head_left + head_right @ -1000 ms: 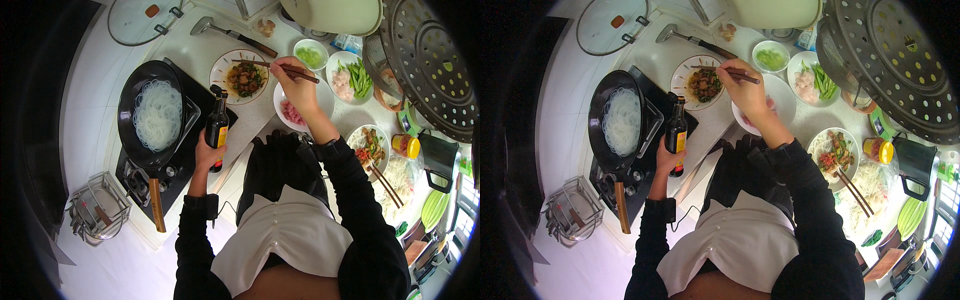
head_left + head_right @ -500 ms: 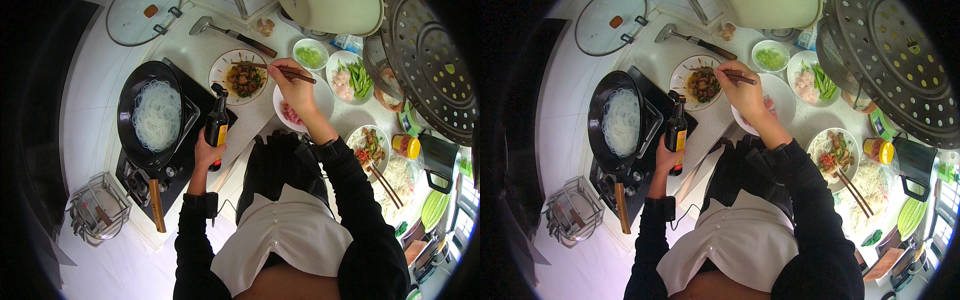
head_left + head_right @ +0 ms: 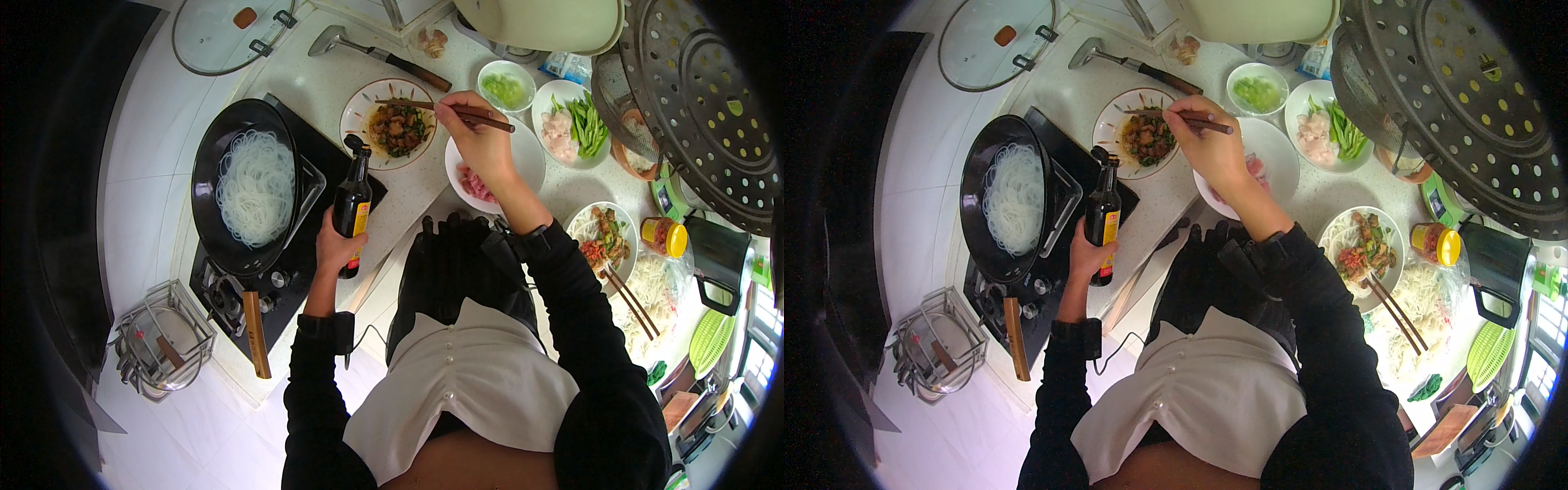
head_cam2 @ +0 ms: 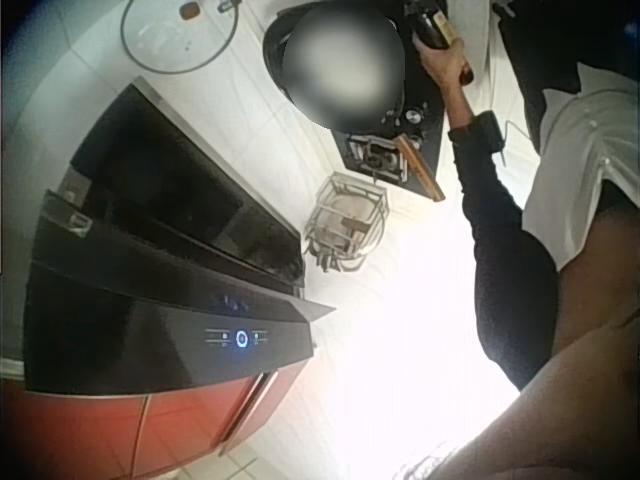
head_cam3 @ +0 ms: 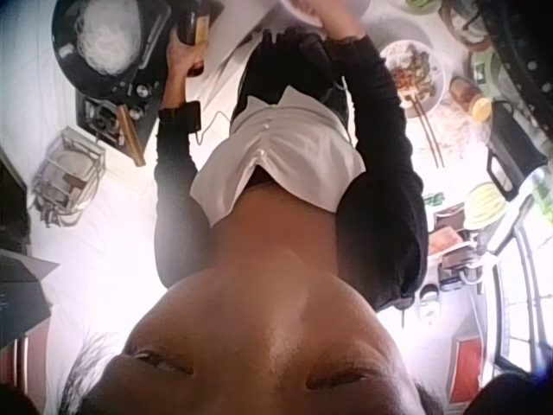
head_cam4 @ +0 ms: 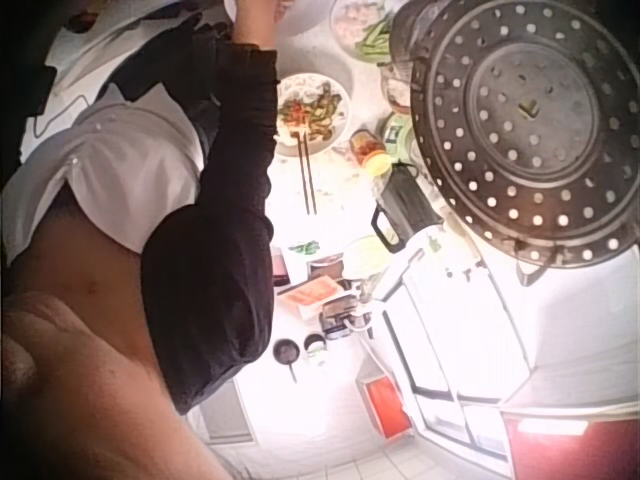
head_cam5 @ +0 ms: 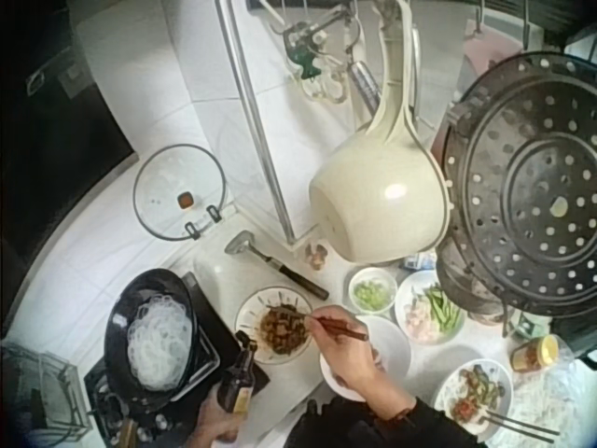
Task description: The person assembles a noodle bowl by adding cooked noodles, sliced meat, vegetables, chili paste, and soy sauce from separate containers. They use chopsticks to transfer ingredients and a ladle to add broth, then place the finished bowl on the counter.
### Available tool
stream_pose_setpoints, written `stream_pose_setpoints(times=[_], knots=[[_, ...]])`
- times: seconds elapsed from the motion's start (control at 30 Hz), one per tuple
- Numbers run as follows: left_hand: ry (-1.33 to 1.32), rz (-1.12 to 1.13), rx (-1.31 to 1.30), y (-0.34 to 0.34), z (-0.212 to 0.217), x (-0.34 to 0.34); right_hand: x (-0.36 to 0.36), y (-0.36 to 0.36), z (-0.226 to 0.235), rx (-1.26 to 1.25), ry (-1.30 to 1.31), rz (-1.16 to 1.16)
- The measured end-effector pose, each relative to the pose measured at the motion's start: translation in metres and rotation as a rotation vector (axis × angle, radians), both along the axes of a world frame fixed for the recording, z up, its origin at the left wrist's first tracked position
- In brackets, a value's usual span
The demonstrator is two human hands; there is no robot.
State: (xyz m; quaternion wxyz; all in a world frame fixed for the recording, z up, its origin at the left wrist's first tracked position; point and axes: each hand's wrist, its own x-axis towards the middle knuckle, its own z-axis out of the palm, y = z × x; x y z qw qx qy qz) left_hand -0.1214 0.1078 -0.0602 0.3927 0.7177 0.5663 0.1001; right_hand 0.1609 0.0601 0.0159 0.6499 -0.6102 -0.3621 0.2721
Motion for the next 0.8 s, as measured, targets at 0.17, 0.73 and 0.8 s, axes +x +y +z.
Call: stream_pose_setpoints(times=[0.17,0.73,0.8], knots=[[0.022,0.007,0.021,0.0005,-0.0037,-0.0018,0.0000,0.0004,0.0003,0.034,0.029,0.011],[0.087,0.011,0.009,0.0015,-0.0039,-0.0027,0.0002,0.0013,-0.0029,0.057,0.014,-0.006],[0.080,0.006,0.007,0.0015,-0.0029,-0.0022,0.0006,0.0008,-0.0030,0.023,0.016,0.009]])
